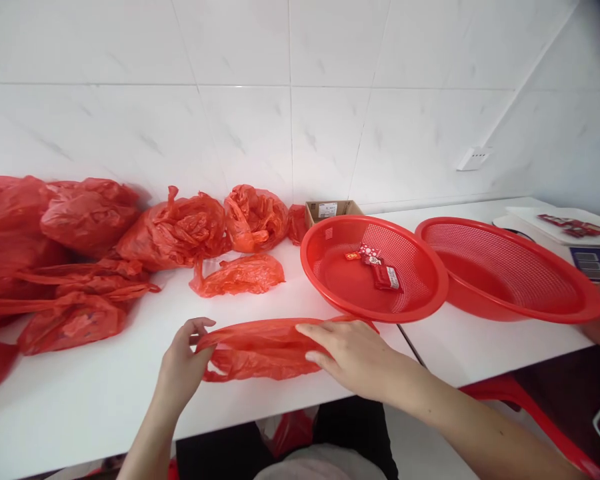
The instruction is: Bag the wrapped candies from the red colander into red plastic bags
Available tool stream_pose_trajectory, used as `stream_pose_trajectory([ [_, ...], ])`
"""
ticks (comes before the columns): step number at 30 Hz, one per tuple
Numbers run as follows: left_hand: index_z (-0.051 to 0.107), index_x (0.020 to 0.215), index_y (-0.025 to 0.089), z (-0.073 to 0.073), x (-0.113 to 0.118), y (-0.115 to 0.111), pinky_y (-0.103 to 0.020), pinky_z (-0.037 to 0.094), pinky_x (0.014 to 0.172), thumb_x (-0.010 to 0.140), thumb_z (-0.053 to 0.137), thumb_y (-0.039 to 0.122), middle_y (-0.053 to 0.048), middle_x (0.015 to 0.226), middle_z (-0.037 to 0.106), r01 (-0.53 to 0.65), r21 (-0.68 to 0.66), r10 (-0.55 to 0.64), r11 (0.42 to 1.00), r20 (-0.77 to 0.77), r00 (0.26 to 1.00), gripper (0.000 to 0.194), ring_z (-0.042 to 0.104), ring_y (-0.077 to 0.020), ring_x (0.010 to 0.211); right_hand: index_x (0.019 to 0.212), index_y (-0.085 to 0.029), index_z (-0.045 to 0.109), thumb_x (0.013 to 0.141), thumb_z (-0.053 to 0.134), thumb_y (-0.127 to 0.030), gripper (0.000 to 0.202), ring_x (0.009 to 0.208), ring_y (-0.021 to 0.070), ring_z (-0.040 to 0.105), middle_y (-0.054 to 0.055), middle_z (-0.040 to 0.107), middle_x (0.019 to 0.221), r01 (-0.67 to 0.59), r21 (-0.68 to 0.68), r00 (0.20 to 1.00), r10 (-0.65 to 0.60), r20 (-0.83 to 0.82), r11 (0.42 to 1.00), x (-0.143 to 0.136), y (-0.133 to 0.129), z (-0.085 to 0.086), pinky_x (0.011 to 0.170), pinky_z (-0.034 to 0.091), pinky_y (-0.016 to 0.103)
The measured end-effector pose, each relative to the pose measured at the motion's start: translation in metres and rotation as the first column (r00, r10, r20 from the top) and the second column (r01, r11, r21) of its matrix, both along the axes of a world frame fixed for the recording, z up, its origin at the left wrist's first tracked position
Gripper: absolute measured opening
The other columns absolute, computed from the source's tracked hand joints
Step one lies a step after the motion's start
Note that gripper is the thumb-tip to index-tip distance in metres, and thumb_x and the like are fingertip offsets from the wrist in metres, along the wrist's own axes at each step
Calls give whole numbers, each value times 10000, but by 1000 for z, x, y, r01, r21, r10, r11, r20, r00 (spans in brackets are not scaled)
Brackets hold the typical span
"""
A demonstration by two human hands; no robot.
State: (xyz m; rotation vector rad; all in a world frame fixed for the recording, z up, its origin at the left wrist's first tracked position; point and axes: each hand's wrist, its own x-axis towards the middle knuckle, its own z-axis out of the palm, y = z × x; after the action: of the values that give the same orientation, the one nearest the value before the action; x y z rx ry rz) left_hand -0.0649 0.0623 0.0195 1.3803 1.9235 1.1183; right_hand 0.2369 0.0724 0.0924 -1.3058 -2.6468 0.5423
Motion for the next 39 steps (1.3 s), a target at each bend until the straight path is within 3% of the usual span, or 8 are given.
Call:
stream_pose_trajectory([
  [6,522,1127,269,-9,29,-2,-242,518,685,687,712,316,-14,1155,527,-146,117,74,982,475,877,481,590,-161,923,925,-161,676,874,419,-19,298,728,174,627,60,680,801,-132,38,990,134,-34,990,-44,21,-23,649,409,272],
  [13,290,1433,365,-25,76,-15,-326,541,779,642,783,338,-95,1367,394,-292,45,213,955,579,787,933,535,-273,1174,1407,-196,446,785,648,-231,655,1315,422,368,184,385,1465,-130,-13,988,130,83,991,-70,32,-58,1014,361,541],
  [17,297,1438,319,-31,87,-24,-316,538,735,662,681,238,-76,1167,565,-118,3,88,993,644,760,869,640,-224,957,1436,-170,414,691,736,-442,856,1381,555,106,235,187,1550,-33,-206,973,79,219,978,-73,38,-57,1049,205,686],
  [22,467,1339,250,-18,40,-30,-260,507,644,642,606,133,10,734,645,150,-152,39,977,818,574,720,632,-160,645,1490,-241,332,645,739,-562,992,1377,520,196,226,269,1511,12,-242,965,53,259,970,-55,63,-61,1038,248,669],
  [30,564,1215,365,-2,24,-34,-190,492,582,635,742,166,17,898,698,-55,-174,179,983,862,474,638,644,-133,657,1433,-363,409,841,599,-516,641,1311,219,460,29,475,1451,-330,-333,926,235,-294,884,1,69,21,1061,390,369],
  [33,620,1112,339,2,35,-38,-190,520,645,657,774,239,16,1051,690,-39,-150,151,988,862,483,490,675,-154,798,1317,-284,524,880,564,-446,468,1148,195,582,56,612,1270,47,-136,960,-82,-266,990,44,112,38,967,453,339],
  [35,614,1164,350,4,38,-41,-208,536,686,682,770,310,3,1153,672,-13,-152,137,988,848,512,508,679,-195,922,1300,-248,532,827,630,-364,497,1180,231,558,85,587,1285,308,-62,949,-302,88,949,76,145,31,984,423,356],
  [39,557,1296,363,5,39,-49,-240,546,782,707,744,410,-8,1374,572,-26,-129,119,991,786,607,620,582,-259,1188,1236,-114,586,486,837,-162,792,929,328,654,142,680,971,461,-153,860,-397,321,874,123,180,-4,827,481,414],
])
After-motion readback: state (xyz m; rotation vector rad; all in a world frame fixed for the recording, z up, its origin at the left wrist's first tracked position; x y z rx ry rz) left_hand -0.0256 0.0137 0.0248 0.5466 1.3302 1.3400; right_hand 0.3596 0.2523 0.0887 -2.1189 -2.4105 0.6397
